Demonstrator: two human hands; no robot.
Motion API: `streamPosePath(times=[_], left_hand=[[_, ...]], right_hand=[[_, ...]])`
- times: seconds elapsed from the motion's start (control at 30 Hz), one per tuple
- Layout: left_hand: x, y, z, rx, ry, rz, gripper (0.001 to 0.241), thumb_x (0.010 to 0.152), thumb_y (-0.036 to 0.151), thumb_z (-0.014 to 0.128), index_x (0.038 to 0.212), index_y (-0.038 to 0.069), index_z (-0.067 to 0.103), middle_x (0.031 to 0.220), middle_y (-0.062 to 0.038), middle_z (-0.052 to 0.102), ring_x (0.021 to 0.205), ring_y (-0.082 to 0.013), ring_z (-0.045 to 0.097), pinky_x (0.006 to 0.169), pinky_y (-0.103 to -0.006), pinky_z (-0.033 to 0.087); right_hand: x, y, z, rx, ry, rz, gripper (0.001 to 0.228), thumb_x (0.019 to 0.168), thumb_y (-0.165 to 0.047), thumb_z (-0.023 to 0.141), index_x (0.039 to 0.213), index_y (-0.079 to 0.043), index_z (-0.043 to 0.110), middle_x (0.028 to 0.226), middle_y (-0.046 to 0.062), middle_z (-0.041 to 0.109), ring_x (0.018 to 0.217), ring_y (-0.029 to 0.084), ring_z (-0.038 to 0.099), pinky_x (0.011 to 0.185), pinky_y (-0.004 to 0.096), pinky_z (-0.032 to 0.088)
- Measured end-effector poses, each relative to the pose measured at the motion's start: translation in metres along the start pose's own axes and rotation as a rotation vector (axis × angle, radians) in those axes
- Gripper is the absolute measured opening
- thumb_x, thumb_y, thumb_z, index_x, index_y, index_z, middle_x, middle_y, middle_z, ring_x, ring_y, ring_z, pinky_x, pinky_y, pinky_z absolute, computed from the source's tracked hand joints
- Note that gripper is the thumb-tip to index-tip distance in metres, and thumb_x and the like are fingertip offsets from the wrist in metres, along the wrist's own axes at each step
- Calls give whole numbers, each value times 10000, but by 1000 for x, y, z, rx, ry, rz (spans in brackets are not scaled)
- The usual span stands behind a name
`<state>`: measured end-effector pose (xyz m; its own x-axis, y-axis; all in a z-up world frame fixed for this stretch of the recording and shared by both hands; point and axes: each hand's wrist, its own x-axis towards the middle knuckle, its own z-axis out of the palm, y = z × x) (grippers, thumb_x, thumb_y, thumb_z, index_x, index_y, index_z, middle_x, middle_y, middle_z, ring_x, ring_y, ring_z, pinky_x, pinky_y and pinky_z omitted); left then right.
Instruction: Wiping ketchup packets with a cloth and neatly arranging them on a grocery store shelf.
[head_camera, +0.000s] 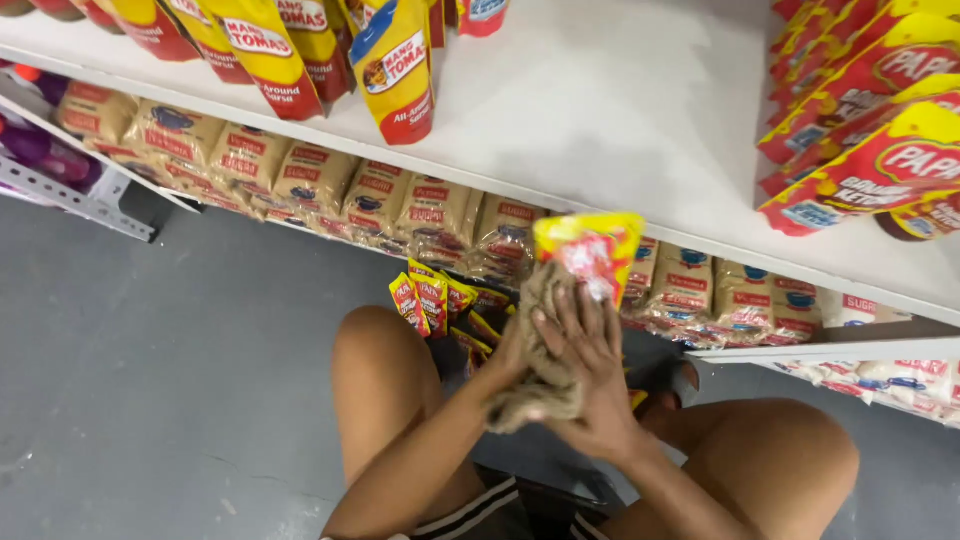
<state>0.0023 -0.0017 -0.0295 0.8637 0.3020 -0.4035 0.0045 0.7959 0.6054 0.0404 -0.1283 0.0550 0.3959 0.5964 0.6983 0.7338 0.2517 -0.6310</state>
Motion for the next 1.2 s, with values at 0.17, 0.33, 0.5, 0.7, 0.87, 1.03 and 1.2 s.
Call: streamPosePath(times=[0.17, 0.33, 0.5, 0.7, 0.87, 1.03, 1.2], left_hand=[[17, -52, -27, 266, -381, 161, 846, 1071, 681, 411, 1497, -47, 480, 1349, -236, 589, 1148, -246, 640, 984, -417, 554], [-29, -3, 2, 190, -414, 170, 857, 1033, 659, 388, 1604, 22, 329, 1501, -195, 504, 1329, -234, 523, 1138, -395, 434], [-30, 2, -10, 3, -321, 129, 757, 1046, 540, 456, 1569, 5, 341, 1555, -167, 471, 1438, -262, 470, 1204, -413, 378], [-48, 11, 12, 330, -382, 297, 756, 1103, 557, 443, 1614, 7, 355, 1596, -190, 455, 1472, -244, 413, 1237, -389, 306], [-15, -19, -36, -123, -417, 116, 697, 1127, 538, 423, 1554, -10, 360, 1512, -208, 494, 1388, -297, 528, 1185, -424, 423], [-22, -21, -5, 186, -289, 118, 725, 1046, 538, 463, 1575, 53, 360, 1544, -137, 478, 1399, -240, 484, 1172, -402, 386], [-48, 30, 13, 184, -230, 109, 790, 991, 617, 350, 1558, 67, 358, 1503, -151, 521, 1353, -271, 560, 1127, -428, 457]], right_hand=[[-15, 52, -1, -587, -135, 211, 793, 996, -534, 422, 1678, -207, 183, 1765, 172, 37, 1628, 406, 5, 1309, 629, 3], [-31, 45, 21, -44, 60, 426, 870, 1102, -634, 448, 1669, -105, 53, 1766, 206, -54, 1663, 401, 70, 1309, 565, 239], [-39, 35, 26, -471, -237, 249, 927, 876, -576, 548, 1614, -122, 216, 1719, 156, 105, 1615, 363, 44, 1297, 572, -4], [-31, 30, 16, 115, 102, 454, 897, 1058, -567, 494, 1643, -13, 98, 1749, 262, 77, 1632, 410, 80, 1299, 569, 104], [-32, 19, 24, -405, -313, 167, 867, 902, -571, 511, 1608, -139, 255, 1688, 149, 226, 1607, 332, 93, 1288, 515, -51], [-24, 36, 9, -253, -6, 283, 784, 1069, -510, 401, 1666, -69, 148, 1761, 193, 115, 1654, 378, 0, 1327, 583, -113], [-48, 26, 31, -339, -130, 262, 768, 1020, -501, 471, 1644, -126, 224, 1745, 172, 108, 1661, 337, -34, 1334, 555, -118]])
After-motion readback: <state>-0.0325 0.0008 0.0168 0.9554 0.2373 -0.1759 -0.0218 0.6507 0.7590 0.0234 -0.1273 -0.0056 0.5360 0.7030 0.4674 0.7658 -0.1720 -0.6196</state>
